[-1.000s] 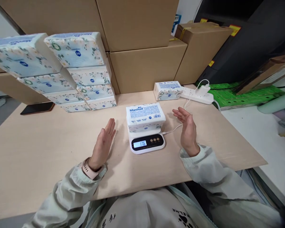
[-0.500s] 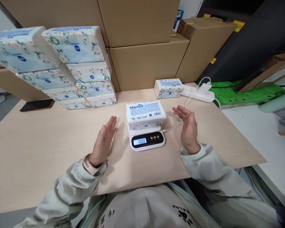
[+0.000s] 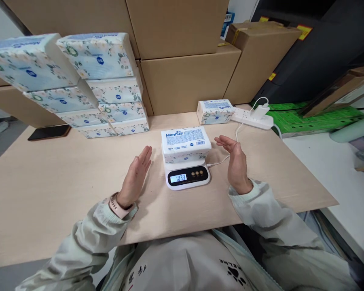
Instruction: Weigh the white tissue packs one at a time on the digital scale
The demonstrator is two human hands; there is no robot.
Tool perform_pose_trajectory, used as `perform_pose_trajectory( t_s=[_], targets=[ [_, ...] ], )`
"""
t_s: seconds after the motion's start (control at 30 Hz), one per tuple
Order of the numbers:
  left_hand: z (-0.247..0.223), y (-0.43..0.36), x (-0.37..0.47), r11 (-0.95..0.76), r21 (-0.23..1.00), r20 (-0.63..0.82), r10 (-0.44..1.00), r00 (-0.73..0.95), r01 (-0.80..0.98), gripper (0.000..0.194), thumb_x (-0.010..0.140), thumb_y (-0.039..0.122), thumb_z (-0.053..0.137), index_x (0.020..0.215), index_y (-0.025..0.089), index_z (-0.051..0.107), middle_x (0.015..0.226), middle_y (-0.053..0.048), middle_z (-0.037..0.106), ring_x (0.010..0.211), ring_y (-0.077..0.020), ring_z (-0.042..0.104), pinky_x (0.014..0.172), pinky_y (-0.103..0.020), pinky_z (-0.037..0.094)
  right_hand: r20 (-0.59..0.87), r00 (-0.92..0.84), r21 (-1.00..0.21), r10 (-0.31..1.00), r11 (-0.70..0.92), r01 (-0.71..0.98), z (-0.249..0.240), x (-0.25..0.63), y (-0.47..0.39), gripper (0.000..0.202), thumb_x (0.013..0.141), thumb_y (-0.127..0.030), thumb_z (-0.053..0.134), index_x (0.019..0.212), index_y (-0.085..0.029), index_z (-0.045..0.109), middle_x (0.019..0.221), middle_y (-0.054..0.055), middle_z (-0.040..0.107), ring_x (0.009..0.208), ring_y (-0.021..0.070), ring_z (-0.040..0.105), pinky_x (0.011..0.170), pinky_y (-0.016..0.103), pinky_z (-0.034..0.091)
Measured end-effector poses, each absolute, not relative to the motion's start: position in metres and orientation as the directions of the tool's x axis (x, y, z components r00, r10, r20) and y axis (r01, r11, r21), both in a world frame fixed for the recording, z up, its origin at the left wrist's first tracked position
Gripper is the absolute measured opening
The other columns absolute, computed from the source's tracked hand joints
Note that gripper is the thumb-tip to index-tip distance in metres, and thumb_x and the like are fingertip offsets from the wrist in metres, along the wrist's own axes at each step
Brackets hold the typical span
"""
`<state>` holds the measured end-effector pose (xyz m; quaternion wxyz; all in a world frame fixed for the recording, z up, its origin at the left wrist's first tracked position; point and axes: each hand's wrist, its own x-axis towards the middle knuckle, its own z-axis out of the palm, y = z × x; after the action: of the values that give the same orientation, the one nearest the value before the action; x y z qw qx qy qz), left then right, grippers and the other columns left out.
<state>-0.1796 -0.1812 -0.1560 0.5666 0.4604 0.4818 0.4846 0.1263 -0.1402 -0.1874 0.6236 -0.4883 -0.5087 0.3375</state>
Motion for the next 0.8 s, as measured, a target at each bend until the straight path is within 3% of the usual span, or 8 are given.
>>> perform_pose_trajectory(
  t_s=[0.13, 0.2, 0.33, 0.5, 0.67, 0.8],
  targets=[
    [-0.156, -0.176, -0.177, 0.073, 0.993, -0.064, 0.994, 0.093, -0.091, 0.074, 0.103, 0.069, 0.033, 0.165, 0.029, 0.034, 0.177, -0.002, 0.021, 0.165, -0.0246, 0.014, 0.136, -0.047, 0.011, 0.321, 0.224, -0.946, 0.920, 0.299, 0.128, -0.185, 0.126, -0.142, 0.060, 0.102, -0.068, 0.037, 0.128, -0.025, 0.070, 0.133, 0.009, 0.074, 0.124, 0.0263, 0.068, 0.118, 0.054, 0.045],
    [-0.156, -0.168, -0.177, 0.028, 0.999, -0.024, 0.992, 0.120, -0.033, 0.080, 0.100, 0.068, 0.047, 0.167, 0.028, 0.030, 0.177, -0.003, 0.017, 0.166, -0.0254, 0.012, 0.136, -0.047, 0.010, 0.314, 0.213, -0.946, 0.925, 0.285, 0.156, -0.183, 0.125, -0.142, 0.060, 0.102, -0.068, 0.038, 0.127, -0.026, 0.071, 0.133, 0.009, 0.074, 0.126, 0.0264, 0.067, 0.119, 0.054, 0.044],
    [-0.150, -0.144, -0.180, -0.110, 0.977, 0.071, 0.977, 0.202, 0.184, 0.113, 0.077, 0.055, 0.086, 0.168, 0.030, 0.025, 0.178, -0.006, 0.011, 0.166, -0.0309, 0.005, 0.136, -0.050, 0.006, 0.262, 0.189, -0.955, 0.946, 0.226, 0.192, -0.181, 0.122, -0.142, 0.061, 0.100, -0.071, 0.039, 0.125, -0.026, 0.072, 0.135, 0.009, 0.073, 0.129, 0.0274, 0.064, 0.120, 0.055, 0.043],
    [-0.140, -0.115, -0.180, -0.200, 0.943, 0.112, 0.943, 0.312, 0.267, 0.133, 0.061, 0.043, 0.098, 0.169, 0.026, 0.022, 0.178, -0.013, 0.010, 0.165, -0.0369, 0.006, 0.135, -0.054, 0.005, 0.255, 0.165, -0.944, 0.953, 0.208, 0.257, -0.178, 0.121, -0.142, 0.065, 0.099, -0.074, 0.036, 0.124, -0.028, 0.074, 0.133, 0.007, 0.074, 0.131, 0.0302, 0.062, 0.120, 0.058, 0.039],
    [-0.140, -0.098, -0.169, -0.215, 0.954, 0.130, 0.925, 0.357, 0.209, 0.134, 0.051, 0.029, 0.102, 0.165, 0.027, 0.033, 0.172, -0.016, 0.029, 0.162, -0.0421, 0.019, 0.134, -0.057, 0.005, 0.241, 0.091, -0.917, 0.966, 0.196, 0.347, -0.167, 0.115, -0.144, 0.060, 0.100, -0.075, 0.034, 0.125, -0.038, 0.074, 0.133, 0.000, 0.074, 0.134, 0.0340, 0.056, 0.121, 0.065, 0.031],
    [-0.137, -0.102, -0.177, -0.274, 0.941, 0.187, 0.910, 0.369, 0.198, 0.121, 0.053, 0.027, 0.100, 0.159, 0.024, 0.042, 0.161, -0.017, 0.046, 0.153, -0.0431, 0.040, 0.131, -0.061, 0.023, 0.249, -0.035, -0.897, 0.968, 0.244, 0.368, -0.149, 0.105, -0.158, 0.059, 0.101, -0.074, 0.033, 0.135, -0.041, 0.068, 0.141, -0.001, 0.070, 0.139, 0.0344, 0.052, 0.122, 0.064, 0.030]
  ],
)
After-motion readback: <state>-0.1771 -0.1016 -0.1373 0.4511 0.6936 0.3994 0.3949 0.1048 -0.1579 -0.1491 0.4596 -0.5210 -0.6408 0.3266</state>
